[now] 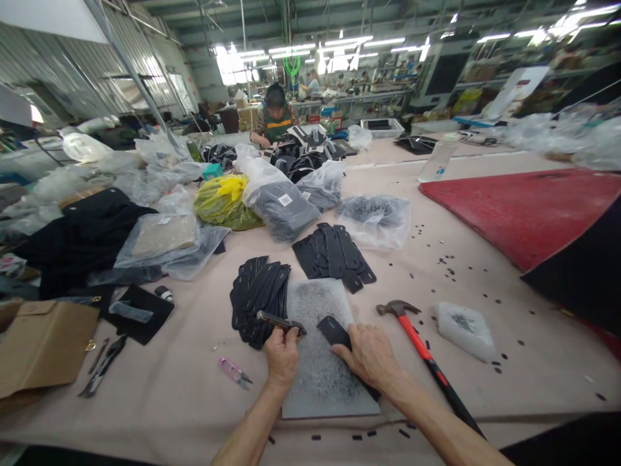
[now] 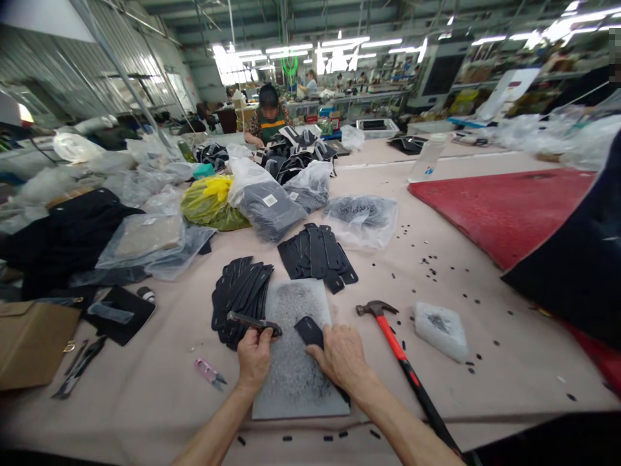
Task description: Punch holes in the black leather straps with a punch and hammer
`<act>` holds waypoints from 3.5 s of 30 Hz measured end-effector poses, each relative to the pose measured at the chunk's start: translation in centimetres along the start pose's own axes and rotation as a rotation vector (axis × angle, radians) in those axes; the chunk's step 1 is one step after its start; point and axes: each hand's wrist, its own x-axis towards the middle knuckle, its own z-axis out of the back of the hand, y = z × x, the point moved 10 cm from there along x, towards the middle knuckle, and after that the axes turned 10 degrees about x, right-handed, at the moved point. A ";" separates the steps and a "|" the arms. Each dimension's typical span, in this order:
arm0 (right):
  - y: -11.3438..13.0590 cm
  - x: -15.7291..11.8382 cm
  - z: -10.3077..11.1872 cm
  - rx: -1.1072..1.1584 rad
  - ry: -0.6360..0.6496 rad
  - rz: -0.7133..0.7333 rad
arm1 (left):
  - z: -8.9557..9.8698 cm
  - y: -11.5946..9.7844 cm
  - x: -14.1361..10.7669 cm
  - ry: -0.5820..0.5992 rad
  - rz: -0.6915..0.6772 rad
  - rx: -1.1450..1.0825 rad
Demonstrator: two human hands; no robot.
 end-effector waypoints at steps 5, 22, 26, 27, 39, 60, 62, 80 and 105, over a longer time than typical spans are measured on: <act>-0.6 0.5 -1.1 0.034 0.011 -0.220 | -0.3 0.0 -0.1 0.028 -0.034 0.017; 3.1 -3.0 -3.1 0.100 -0.197 0.094 | -1.5 -1.6 -0.2 0.137 -0.161 0.086; 3.8 -3.9 -3.9 0.095 -0.209 0.115 | -2.0 -3.2 0.2 0.157 -0.181 0.103; 3.8 -4.0 -3.9 0.097 -0.210 0.105 | -2.4 -3.7 0.3 0.169 -0.189 0.107; 2.7 -3.9 -3.8 0.201 -0.215 -0.037 | -6.9 -6.2 1.1 0.356 -0.254 0.055; 2.2 -3.6 -3.5 0.252 -0.241 -0.017 | -7.8 -6.0 0.8 0.401 -0.313 0.103; 2.1 -3.6 -3.5 0.258 -0.241 -0.019 | -7.9 -6.0 0.7 0.392 -0.344 0.135; 2.3 -3.6 -3.2 0.269 -0.237 -0.010 | -9.4 -7.1 -0.4 0.339 -0.602 0.441; -17.0 -9.1 -4.5 1.092 0.021 -0.680 | -8.9 -7.1 -0.7 0.297 -0.633 0.399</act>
